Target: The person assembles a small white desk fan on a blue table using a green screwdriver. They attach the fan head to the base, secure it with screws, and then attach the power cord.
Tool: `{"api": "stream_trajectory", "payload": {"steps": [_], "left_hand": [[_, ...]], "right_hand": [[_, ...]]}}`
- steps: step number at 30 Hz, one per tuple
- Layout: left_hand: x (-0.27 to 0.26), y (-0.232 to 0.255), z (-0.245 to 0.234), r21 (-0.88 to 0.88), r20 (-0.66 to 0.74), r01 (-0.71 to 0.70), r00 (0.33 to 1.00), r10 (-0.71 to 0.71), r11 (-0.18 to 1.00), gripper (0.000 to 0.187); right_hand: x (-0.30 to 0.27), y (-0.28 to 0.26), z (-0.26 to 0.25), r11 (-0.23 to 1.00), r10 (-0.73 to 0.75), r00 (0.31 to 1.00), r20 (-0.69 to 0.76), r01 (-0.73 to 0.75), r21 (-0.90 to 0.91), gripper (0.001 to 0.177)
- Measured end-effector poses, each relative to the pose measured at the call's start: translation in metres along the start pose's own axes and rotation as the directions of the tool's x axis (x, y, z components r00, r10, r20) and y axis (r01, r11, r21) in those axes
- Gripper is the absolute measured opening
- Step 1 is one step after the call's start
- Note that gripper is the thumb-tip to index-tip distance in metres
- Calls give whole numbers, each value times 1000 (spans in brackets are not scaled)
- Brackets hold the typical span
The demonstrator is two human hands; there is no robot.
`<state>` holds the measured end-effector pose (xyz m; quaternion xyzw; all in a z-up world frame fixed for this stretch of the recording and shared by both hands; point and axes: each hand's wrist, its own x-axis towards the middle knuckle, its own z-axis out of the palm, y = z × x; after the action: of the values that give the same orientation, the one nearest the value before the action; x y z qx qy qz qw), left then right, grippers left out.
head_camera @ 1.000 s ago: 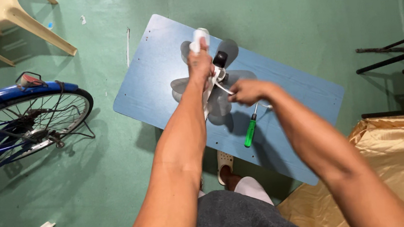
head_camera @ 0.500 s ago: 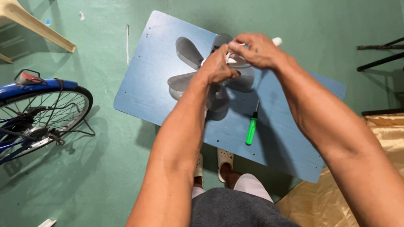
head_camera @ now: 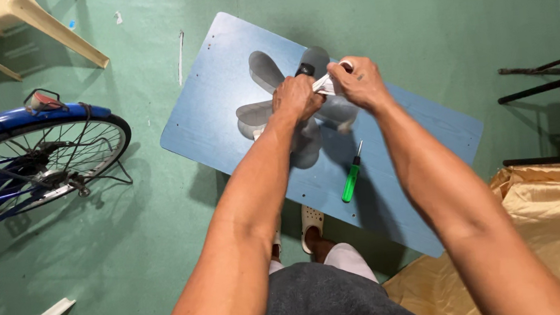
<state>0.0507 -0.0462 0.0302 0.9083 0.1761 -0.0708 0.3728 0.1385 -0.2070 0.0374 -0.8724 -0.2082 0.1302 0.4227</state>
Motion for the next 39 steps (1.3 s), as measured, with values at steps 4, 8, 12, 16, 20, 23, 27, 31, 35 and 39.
{"api": "stream_trajectory", "payload": {"steps": [4,8,12,16,20,23,27,31,35,39], "left_hand": [[-2,-6,2,179,68,-63,996,52,982,19],[3,-5,10,116,131,-256,962,241,960,18],[9,-7,19,-138,-152,-203,971,182,969,15],[19,-11,35,-51,-239,-106,967,91,993,16],[24,-19,47,165,-134,-144,977,166,976,15],[20,-23,48,172,-84,-303,944,320,937,12],[10,-30,40,42,-129,-383,914,385,923,15],[8,-22,39,-223,-236,-266,948,213,938,20],[5,-14,42,-371,-189,-176,976,111,912,35],[4,-10,40,-258,-42,-146,989,140,955,41]], "right_hand": [[14,-11,-58,939,-60,915,398,187,-288,28],[37,8,-65,969,-72,939,336,146,-198,26],[21,45,-16,950,-191,971,146,221,-222,27],[-33,45,14,886,-122,911,394,279,-370,24],[-26,9,-14,809,-176,828,533,430,-401,19],[23,0,-50,836,-275,853,444,440,-329,20],[50,33,-48,991,43,912,409,11,-131,16],[0,63,2,894,-421,821,386,447,25,34],[-42,37,6,848,45,801,597,286,-447,27],[-15,-18,-53,795,83,762,642,338,-503,39]]}}
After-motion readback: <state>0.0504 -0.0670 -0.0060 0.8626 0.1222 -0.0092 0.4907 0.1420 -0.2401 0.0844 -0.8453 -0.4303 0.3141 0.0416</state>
